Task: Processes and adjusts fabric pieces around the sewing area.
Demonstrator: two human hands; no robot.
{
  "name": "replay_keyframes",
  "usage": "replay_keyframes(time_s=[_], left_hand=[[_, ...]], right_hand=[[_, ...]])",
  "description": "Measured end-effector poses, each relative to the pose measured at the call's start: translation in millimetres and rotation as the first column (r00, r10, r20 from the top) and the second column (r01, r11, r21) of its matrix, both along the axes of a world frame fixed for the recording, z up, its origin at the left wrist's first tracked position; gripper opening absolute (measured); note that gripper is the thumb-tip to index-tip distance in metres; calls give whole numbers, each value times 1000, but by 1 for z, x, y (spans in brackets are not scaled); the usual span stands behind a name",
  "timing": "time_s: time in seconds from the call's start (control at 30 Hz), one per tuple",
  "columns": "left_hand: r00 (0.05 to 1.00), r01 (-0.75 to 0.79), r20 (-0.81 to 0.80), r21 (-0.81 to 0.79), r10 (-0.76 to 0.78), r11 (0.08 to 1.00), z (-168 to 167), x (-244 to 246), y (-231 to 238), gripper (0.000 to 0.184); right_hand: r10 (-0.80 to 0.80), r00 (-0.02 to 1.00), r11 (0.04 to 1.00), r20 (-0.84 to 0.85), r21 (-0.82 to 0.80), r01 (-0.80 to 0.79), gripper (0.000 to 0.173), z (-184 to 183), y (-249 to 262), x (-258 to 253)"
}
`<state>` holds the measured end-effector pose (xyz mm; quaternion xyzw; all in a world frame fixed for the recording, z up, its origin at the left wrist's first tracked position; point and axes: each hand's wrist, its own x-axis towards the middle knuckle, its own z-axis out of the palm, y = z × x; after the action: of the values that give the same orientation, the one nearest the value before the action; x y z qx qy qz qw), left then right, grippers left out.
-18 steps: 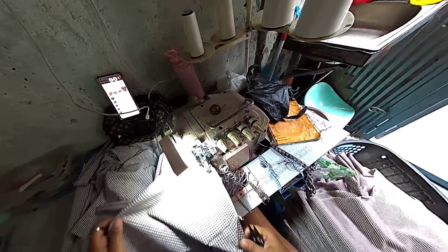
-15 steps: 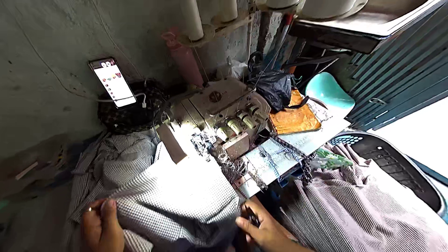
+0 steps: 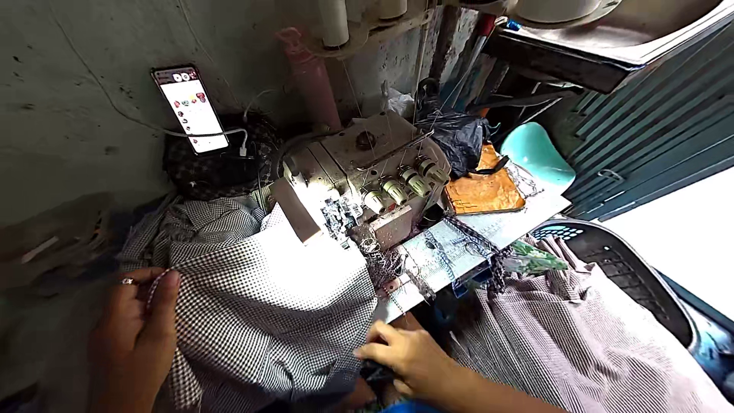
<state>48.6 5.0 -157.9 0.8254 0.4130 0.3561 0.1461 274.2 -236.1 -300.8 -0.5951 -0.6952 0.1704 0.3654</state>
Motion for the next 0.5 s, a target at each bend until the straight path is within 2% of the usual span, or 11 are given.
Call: replay_keyframes(time_s=[0.03,0.07,0.1,0.17,0.23,0.27,0.33,0.4,0.43,0.47,0.5], left_hand=[[1000,6,7,-9,-6,1000,-1,1,0,42],[1000,7,19,-22,-6,1000,-2,3,0,41],[1000,3,27,-36,-2,999,-2,5,0,39],[999,-1,41,-51,3,999,-2,8,3,37],[999,-20,31,-57,21,998,0,9,8,39],[999,-30,18,-63,31,998,2,8,9,41],[999,-30,-13,-60,29,998,3,4,11,42],[1000,-7,-18,-66,6,998,1,1,16,44],[1000,-5,-21,-71,3,997,-1,1,17,44],[1000,2,-19,-78,-4,997,-4,1,17,44],[1000,12,-14,-86,-13,996,-7,0,17,43]], right_hand=[[-26,999,996,37,89,23,44,-7,7,1],[-15,998,994,64,105,8,49,-12,14,1],[12,996,997,87,81,-19,46,-17,20,1],[58,995,993,82,101,-66,18,-16,25,0],[111,994,952,-23,289,-100,1,11,16,1],[147,985,922,-87,373,-104,5,30,6,3],[234,952,910,-200,389,-142,8,55,-22,8],[227,951,957,-212,229,-177,3,38,-47,10],[187,969,982,-160,62,-179,5,19,-59,10],[158,981,976,-110,-131,-172,13,-1,-68,11],[133,988,959,-77,-242,-148,19,-18,-73,13]])
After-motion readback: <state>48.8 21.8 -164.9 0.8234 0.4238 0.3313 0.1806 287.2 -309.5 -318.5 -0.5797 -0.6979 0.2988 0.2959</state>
